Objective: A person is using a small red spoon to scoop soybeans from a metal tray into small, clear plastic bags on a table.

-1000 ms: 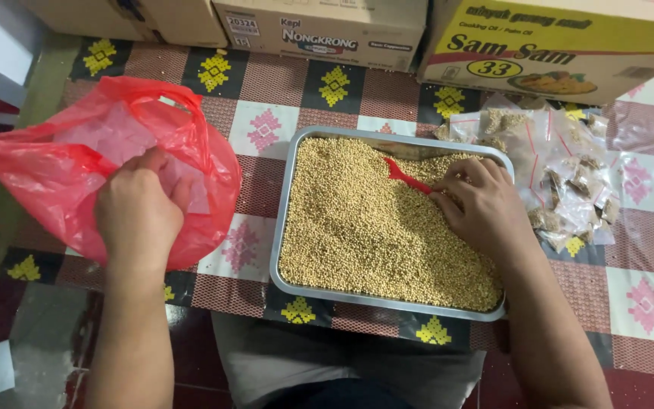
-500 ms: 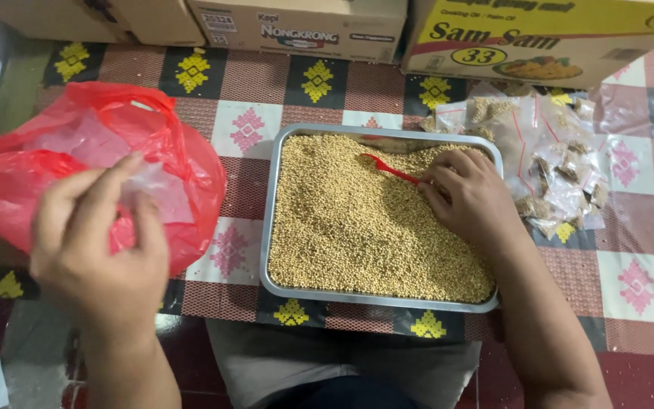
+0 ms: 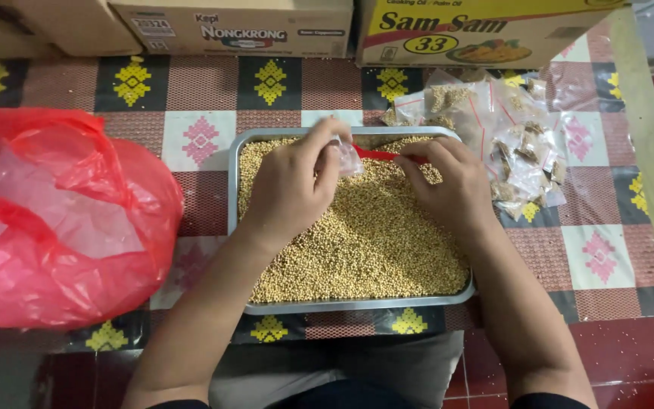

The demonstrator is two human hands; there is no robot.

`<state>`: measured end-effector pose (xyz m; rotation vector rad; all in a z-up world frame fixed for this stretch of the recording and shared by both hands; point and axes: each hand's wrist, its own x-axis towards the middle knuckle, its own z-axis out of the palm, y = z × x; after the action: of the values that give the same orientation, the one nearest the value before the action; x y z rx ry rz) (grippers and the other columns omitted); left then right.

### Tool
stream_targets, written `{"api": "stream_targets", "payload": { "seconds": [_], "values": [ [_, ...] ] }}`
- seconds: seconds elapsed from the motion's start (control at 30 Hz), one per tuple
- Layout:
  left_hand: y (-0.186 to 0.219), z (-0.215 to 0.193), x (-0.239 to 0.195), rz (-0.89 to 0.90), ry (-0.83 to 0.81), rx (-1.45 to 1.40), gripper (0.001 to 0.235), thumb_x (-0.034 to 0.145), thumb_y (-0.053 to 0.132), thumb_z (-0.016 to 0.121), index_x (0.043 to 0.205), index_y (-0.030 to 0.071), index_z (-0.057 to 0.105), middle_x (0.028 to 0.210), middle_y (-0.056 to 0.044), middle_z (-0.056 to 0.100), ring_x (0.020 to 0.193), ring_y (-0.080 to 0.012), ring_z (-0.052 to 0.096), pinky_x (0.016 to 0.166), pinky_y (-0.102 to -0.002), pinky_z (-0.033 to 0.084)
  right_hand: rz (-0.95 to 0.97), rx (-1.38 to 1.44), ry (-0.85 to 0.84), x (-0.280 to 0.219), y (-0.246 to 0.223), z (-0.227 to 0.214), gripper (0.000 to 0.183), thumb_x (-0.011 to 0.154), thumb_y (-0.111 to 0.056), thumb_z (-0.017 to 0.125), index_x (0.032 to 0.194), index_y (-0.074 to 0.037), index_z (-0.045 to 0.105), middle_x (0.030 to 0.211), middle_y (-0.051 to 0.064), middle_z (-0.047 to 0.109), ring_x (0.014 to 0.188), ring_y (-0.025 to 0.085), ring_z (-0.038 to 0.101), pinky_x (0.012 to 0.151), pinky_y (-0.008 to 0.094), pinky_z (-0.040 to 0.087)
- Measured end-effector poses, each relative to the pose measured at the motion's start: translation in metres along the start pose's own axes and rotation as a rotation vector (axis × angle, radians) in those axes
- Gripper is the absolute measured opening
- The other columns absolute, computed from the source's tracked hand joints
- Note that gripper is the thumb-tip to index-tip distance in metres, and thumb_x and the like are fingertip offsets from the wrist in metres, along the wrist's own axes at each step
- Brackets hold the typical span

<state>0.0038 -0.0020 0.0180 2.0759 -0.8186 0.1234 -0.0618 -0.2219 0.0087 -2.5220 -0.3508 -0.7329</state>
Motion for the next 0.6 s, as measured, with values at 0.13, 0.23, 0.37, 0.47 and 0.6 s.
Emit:
{"api": "stream_targets", "payload": {
  "seconds": [0.13,0.23,0.37,0.47,0.6],
  "values": [
    [-0.017,0.008,0.0,0.045,-0.059,-0.088,0.017,0.101,0.004,0.047,0.113,0.012,0.056,0.089,-0.008,0.071,0.066,-0.0152,0.068,0.053,-0.025,0.051,0.1,0.118,-0.012,0.0,0.001,0.002,0.014,0.086,-0.006,0.078,0.095,-0.004,0.069,0.092,0.007,0.07,0.08,0.018,0.068,0.07,0.029,0.055],
    [-0.02,0.009,-0.005,0.18,-0.013,-0.246,0.032,0.091,-0.002,0.047,0.122,0.006,0.052,0.106,-0.015,0.066,0.084,-0.0197,0.068,0.066,-0.024,0.057,0.145,0.159,-0.055,0.001,0.002,0.003,0.015,0.085,-0.006,0.079,0.096,-0.004,0.069,0.093,0.006,0.071,0.082,0.016,0.068,0.071,0.029,0.055],
    [-0.028,0.018,-0.006,0.288,0.016,-0.152,0.029,0.092,0.012,0.055,0.12,0.004,0.056,0.104,-0.013,0.068,0.089,-0.0217,0.068,0.077,-0.025,0.06,0.093,0.256,-0.14,0.002,0.005,0.007,0.019,0.081,-0.005,0.079,0.098,-0.004,0.069,0.098,0.008,0.07,0.088,0.017,0.068,0.076,0.029,0.057],
    [-0.038,0.021,0.0,0.244,0.02,-0.215,0.015,0.104,0.023,0.057,0.109,0.01,0.063,0.092,-0.004,0.072,0.082,-0.01,0.07,0.068,-0.018,0.06,0.061,0.3,-0.157,0.001,0.007,0.008,0.017,0.083,-0.002,0.076,0.099,-0.004,0.07,0.102,0.008,0.069,0.093,0.017,0.067,0.079,0.029,0.057],
    [-0.042,0.019,-0.001,-0.176,-0.166,-0.16,0.02,0.096,0.035,0.059,0.097,0.019,0.072,0.07,0.003,0.069,0.054,-0.0085,0.059,0.049,-0.026,0.043,0.099,0.239,-0.058,-0.007,0.013,0.006,0.01,0.094,0.003,0.066,0.104,-0.001,0.068,0.102,0.009,0.067,0.093,0.018,0.067,0.08,0.028,0.056]
  ]
}}
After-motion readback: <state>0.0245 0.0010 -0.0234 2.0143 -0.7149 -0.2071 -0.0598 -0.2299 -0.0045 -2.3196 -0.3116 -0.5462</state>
